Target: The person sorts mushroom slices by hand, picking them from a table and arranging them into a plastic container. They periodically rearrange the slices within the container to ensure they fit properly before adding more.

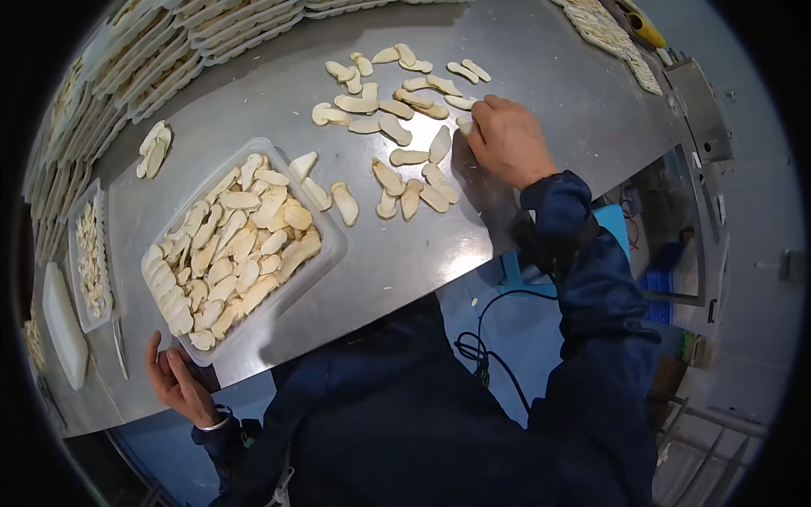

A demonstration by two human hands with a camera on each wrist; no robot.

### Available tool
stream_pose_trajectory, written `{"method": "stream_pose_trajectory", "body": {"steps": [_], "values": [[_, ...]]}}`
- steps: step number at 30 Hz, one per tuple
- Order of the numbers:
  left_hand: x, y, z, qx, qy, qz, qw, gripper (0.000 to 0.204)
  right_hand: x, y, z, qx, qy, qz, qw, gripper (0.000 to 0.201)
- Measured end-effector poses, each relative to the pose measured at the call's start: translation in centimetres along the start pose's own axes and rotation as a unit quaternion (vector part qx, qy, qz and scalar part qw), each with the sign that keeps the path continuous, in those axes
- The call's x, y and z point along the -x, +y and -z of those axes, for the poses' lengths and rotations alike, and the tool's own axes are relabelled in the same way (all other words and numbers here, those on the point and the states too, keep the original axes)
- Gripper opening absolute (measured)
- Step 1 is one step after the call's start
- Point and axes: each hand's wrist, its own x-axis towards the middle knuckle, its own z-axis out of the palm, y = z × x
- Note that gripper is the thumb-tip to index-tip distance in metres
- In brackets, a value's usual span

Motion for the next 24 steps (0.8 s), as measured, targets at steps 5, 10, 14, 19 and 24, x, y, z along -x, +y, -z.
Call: {"method": "stream_pose_trajectory", "body": {"steps": [5,10,14,19,24], "values": [[-0.1,0.0,0.0,0.006,-0.007,-0.001,1.0,0.032,0.2,-0.8,1.0,-0.063,-0.057,-0.062,0.994,0.018],[-0.1,0.0,0.0,0.03,-0.009,-0.003,1.0,0.032,-0.1,-0.5,0.3,-0.036,-0.072,-0.091,0.993,0.021],[-0.1,-0.1,-0.2,0.024,-0.003,-0.014,1.0,0.032,-0.3,-1.5,1.4,-0.031,-0.052,-0.083,0.995,0.02],[-0.1,0.0,-0.1,0.023,-0.007,-0.006,1.0,0.032,-0.4,-5.3,2.7,-0.15,-0.059,0.056,0.985,0.016],[-0.1,0.1,-0.2,0.031,-0.003,-0.014,0.999,0.031,-0.7,-6.3,1.4,-0.089,-0.058,0.1,0.989,0.014]]}}
